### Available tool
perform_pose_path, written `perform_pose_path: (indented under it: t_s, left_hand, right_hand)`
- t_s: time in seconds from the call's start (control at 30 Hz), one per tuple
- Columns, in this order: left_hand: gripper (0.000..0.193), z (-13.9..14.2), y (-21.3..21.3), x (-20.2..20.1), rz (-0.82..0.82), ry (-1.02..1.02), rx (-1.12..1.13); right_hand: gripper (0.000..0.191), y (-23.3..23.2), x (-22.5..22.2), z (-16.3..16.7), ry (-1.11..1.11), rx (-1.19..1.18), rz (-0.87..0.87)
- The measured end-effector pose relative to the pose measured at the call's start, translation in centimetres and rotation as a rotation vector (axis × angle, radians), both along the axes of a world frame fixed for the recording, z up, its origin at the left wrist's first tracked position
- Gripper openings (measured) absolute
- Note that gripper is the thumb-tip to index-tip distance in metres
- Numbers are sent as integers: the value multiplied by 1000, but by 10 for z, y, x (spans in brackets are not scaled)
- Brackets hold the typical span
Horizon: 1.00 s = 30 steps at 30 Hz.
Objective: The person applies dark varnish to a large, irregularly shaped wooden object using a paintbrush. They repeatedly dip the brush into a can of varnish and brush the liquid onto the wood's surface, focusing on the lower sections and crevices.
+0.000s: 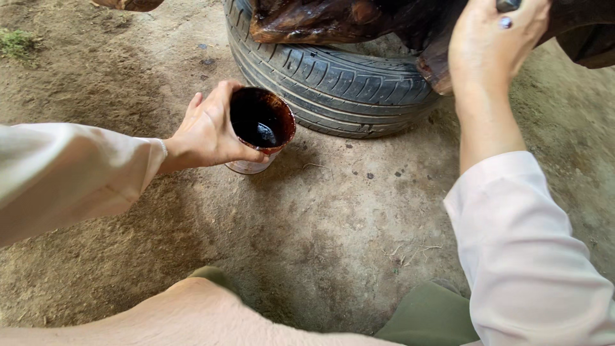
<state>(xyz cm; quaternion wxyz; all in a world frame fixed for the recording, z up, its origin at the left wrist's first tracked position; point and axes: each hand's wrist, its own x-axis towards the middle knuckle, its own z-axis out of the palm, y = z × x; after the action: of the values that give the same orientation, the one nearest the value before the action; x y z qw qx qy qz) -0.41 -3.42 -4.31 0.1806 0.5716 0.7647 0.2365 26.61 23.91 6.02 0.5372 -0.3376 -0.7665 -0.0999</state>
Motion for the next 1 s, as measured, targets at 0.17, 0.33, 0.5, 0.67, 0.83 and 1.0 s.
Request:
perform_pose_path:
  t_s: [0.17,0.33,0.5,0.67,0.83,1.0]
  left_hand:
    - [127,-2,-1,1,-1,14,17]
    - [128,-3,0,2,-8,15,56]
    - [126,-4,-1,5,2,-3,47]
    - [121,-4,-2,5,15,10,68]
    - [123,-1,0,5,26,2,52]
    - [124,0,-2,6,0,-18,8]
  right_hand:
    - [20,-26,-15,-35,-12,-366,166]
    - [10,-18,-10,-12,28,-57,244]
    - [13,-27,-7,-18,111,-55,214]
    - [19,-54,-21,-58,342,-794,433]
    - [21,-44,-7,-43,799,-795,457]
    - [18,-55,-18,-42,1089,-944,524]
